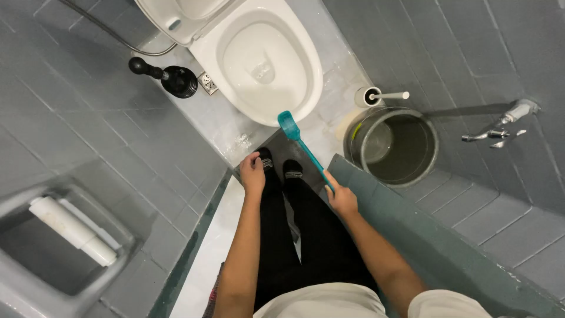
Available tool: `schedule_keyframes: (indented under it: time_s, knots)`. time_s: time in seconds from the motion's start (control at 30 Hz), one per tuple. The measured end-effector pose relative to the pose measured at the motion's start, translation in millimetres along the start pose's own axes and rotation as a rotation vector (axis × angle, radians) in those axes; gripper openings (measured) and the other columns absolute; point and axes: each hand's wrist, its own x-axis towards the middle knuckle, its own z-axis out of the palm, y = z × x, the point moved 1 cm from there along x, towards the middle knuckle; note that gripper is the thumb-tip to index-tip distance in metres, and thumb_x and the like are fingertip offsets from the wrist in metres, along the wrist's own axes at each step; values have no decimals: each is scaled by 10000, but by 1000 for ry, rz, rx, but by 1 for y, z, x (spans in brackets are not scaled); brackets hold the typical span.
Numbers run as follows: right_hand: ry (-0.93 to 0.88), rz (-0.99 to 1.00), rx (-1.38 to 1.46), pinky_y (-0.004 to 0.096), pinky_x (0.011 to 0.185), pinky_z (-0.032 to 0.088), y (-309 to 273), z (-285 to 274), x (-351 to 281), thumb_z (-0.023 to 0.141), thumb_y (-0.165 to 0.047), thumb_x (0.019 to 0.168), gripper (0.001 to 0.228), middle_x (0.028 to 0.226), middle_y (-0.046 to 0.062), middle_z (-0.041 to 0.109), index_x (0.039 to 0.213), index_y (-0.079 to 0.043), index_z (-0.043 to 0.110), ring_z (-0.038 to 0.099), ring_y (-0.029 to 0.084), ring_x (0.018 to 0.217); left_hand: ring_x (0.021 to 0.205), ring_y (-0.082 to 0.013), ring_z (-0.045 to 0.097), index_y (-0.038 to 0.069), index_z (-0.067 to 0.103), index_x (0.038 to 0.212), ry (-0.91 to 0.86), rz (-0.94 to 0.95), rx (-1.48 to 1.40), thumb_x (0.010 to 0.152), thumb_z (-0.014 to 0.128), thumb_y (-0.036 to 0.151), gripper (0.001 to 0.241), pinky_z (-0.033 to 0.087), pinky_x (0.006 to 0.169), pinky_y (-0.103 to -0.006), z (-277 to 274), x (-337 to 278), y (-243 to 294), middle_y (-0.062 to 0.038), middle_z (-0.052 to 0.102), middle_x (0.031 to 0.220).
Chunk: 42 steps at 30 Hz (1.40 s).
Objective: Cleaning a toilet bowl using a brush and water.
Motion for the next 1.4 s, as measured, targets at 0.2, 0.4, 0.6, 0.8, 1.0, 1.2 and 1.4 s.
schedule_keyframes:
  time_s: [0.2,0.4,0.6,0.8,1.0,1.2,1.4]
  knots:
    - [3,-176,-19,510,844,608,-83,-15,15,444,-360,1068,590,988,205,753,1583,-533,214,740,395,947,1020,-244,651,201,702,1211,12,-32,32,999,599,252,241,510,936,-392,4,1,10,-88,594,1251]
    - [22,-274,-85,505,853,604,-138,-27,72,421,-350,1071,597,963,171,755,1564,-577,173,752,383,933,1102,-309,657,203,719,1192,57,-15,36,979,619,252,240,504,993,-398,10,12,-5,-103,624,1219]
    - [36,-64,15,510,848,606,-37,-12,15,475,-416,1052,588,929,219,729,1568,-568,237,738,408,939,1056,-293,670,201,723,1186,63,9,13,965,622,238,246,512,978,-395,8,11,-11,-103,640,1185]
    - [108,39,117,557,909,575,19,-23,23,426,-464,1052,561,993,319,723,1577,-542,245,705,487,997,999,-231,673,186,709,1214,5,-12,3,986,584,208,261,529,941,-391,18,-1,12,-92,628,1230]
    - [63,-6,3,495,862,618,-7,11,13,387,-542,1046,519,938,219,747,1546,-600,260,747,410,946,969,-249,679,160,701,1205,-40,24,-49,1010,574,184,234,554,899,-396,34,-7,23,-103,612,1198]
    - [168,74,76,543,847,603,23,0,30,429,-477,1050,543,940,283,748,1553,-584,255,737,460,929,988,-240,663,139,693,1221,-53,26,-19,1018,571,176,240,545,904,-397,22,-8,32,-117,595,1227]
    - [136,42,72,525,833,614,7,11,7,436,-457,1048,555,935,263,751,1567,-552,265,746,441,916,988,-253,670,150,702,1200,-59,33,3,1008,594,185,223,548,909,-395,31,-2,21,-111,610,1214]
